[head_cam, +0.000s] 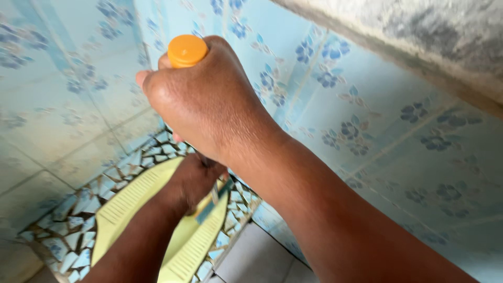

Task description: The person scrubs a squat toilet using a cleaning brush.

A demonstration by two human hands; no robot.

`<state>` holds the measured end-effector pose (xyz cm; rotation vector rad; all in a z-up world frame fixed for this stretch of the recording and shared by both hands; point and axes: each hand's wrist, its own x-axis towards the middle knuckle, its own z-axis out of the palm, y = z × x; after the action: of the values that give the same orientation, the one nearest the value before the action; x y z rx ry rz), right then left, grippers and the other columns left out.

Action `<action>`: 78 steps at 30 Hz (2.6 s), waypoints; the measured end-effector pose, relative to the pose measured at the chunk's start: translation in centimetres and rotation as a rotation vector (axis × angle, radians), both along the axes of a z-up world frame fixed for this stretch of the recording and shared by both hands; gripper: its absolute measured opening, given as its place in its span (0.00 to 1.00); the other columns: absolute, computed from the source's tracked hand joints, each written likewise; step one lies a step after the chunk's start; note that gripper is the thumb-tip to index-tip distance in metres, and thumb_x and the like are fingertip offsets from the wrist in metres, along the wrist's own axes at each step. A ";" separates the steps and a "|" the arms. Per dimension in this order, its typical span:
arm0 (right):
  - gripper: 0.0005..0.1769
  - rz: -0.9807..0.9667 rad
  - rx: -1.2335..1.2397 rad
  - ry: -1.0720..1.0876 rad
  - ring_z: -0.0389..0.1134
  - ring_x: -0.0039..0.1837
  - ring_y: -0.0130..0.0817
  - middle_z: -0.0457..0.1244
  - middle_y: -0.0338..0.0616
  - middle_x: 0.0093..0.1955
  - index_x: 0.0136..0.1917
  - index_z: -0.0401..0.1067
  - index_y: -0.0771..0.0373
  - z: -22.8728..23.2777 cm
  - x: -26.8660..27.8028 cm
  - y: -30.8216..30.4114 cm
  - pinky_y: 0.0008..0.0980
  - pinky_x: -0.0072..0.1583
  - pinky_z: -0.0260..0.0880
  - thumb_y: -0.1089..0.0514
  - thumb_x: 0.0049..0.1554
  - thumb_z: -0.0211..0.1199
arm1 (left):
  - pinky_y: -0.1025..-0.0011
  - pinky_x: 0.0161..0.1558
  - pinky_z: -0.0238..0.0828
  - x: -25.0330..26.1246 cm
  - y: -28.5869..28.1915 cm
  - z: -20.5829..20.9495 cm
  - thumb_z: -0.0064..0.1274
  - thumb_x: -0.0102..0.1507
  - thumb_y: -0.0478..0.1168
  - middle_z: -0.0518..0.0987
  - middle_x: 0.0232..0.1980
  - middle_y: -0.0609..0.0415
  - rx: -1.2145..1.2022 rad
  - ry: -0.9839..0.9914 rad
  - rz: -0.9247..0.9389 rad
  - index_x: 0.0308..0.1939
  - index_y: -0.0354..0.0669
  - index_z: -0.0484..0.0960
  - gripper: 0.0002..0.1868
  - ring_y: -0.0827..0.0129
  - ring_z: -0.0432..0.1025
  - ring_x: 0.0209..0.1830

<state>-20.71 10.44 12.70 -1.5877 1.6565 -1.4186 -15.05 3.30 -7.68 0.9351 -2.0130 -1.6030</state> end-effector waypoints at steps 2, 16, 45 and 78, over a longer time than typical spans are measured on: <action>0.26 0.037 0.020 0.033 0.60 0.22 0.29 0.54 0.35 0.20 0.21 0.56 0.57 0.9 1.3 0.2 0.35 0.27 0.69 0.57 0.56 0.63 | 0.65 0.49 0.73 1.7 0.4 2.1 0.53 0.62 0.60 0.85 0.37 0.52 0.035 -0.175 -0.049 0.41 0.39 0.85 0.26 0.67 0.77 0.41; 0.23 0.352 -0.086 -0.213 0.72 0.34 0.31 0.61 0.38 0.26 0.27 0.62 0.57 -3.0 7.4 -4.6 0.30 0.44 0.74 0.51 0.62 0.58 | 0.63 0.43 0.73 17.6 -5.7 4.0 0.57 0.62 0.60 0.81 0.31 0.48 -0.173 -0.473 0.417 0.46 0.47 0.84 0.22 0.64 0.72 0.32; 0.25 0.524 -0.201 -0.296 0.64 0.29 0.29 0.58 0.37 0.24 0.27 0.62 0.56 0.1 10.5 -7.1 0.34 0.36 0.70 0.50 0.61 0.66 | 0.56 0.44 0.75 19.3 -8.0 5.2 0.55 0.60 0.66 0.83 0.31 0.43 -0.096 -0.542 0.400 0.42 0.46 0.85 0.27 0.54 0.74 0.32; 0.22 0.522 -0.028 -0.391 0.59 0.26 0.32 0.56 0.39 0.22 0.25 0.61 0.57 3.4 9.8 -2.3 0.36 0.34 0.68 0.57 0.55 0.67 | 0.62 0.43 0.76 17.4 0.8 7.6 0.55 0.57 0.70 0.80 0.25 0.52 0.047 -0.563 0.205 0.33 0.42 0.85 0.32 0.64 0.75 0.27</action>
<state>-10.91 8.11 16.05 -1.4900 0.9178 -1.3568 2.38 4.12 -0.11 1.7012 -2.1316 -1.3816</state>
